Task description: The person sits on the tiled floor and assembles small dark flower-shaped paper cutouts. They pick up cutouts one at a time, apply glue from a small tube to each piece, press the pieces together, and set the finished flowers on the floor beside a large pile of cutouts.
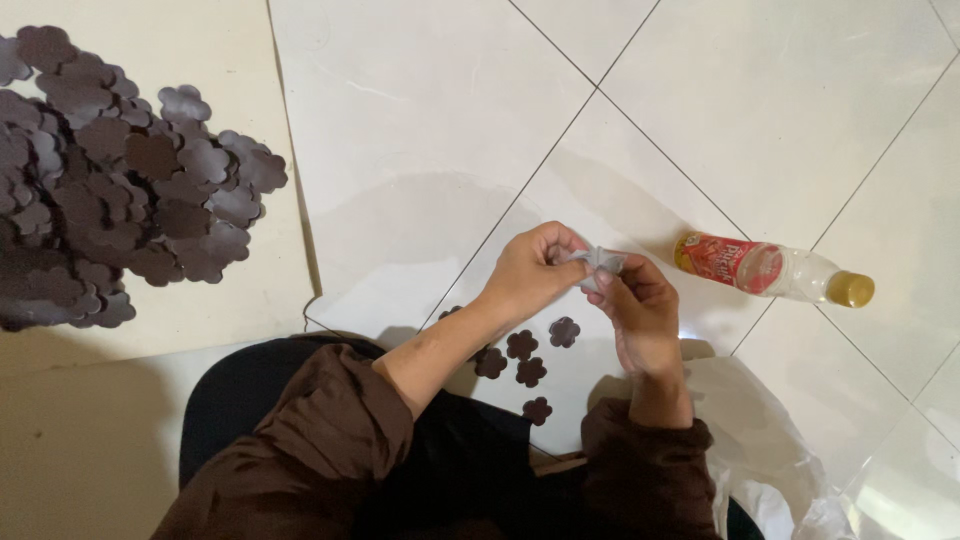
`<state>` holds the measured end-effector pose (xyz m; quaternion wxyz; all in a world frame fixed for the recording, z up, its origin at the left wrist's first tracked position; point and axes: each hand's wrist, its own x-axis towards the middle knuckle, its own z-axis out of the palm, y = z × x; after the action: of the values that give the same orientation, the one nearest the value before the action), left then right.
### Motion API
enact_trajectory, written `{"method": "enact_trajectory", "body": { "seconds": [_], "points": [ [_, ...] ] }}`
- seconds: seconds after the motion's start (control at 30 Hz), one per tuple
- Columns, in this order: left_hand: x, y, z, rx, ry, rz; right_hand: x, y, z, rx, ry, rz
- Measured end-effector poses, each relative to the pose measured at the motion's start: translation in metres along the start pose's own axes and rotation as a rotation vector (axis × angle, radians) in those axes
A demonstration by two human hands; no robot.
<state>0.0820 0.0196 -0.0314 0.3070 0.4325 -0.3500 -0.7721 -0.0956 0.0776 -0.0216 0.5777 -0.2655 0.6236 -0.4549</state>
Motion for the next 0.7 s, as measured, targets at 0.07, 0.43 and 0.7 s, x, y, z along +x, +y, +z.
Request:
{"method": "enact_trajectory", "body": {
  "seconds": [0.07, 0.43, 0.7],
  "points": [
    [0.0, 0.001, 0.0, -0.029, 0.004, 0.004, 0.003, 0.005, -0.007, 0.091, -0.008, -0.027],
    [0.004, -0.006, -0.003, -0.195, -0.081, 0.017, 0.005, 0.007, -0.021, 0.253, -0.119, 0.009],
    [-0.003, 0.005, -0.002, 0.138, 0.007, 0.054, 0.005, 0.008, -0.014, 0.064, -0.086, -0.075]
  ]
}}
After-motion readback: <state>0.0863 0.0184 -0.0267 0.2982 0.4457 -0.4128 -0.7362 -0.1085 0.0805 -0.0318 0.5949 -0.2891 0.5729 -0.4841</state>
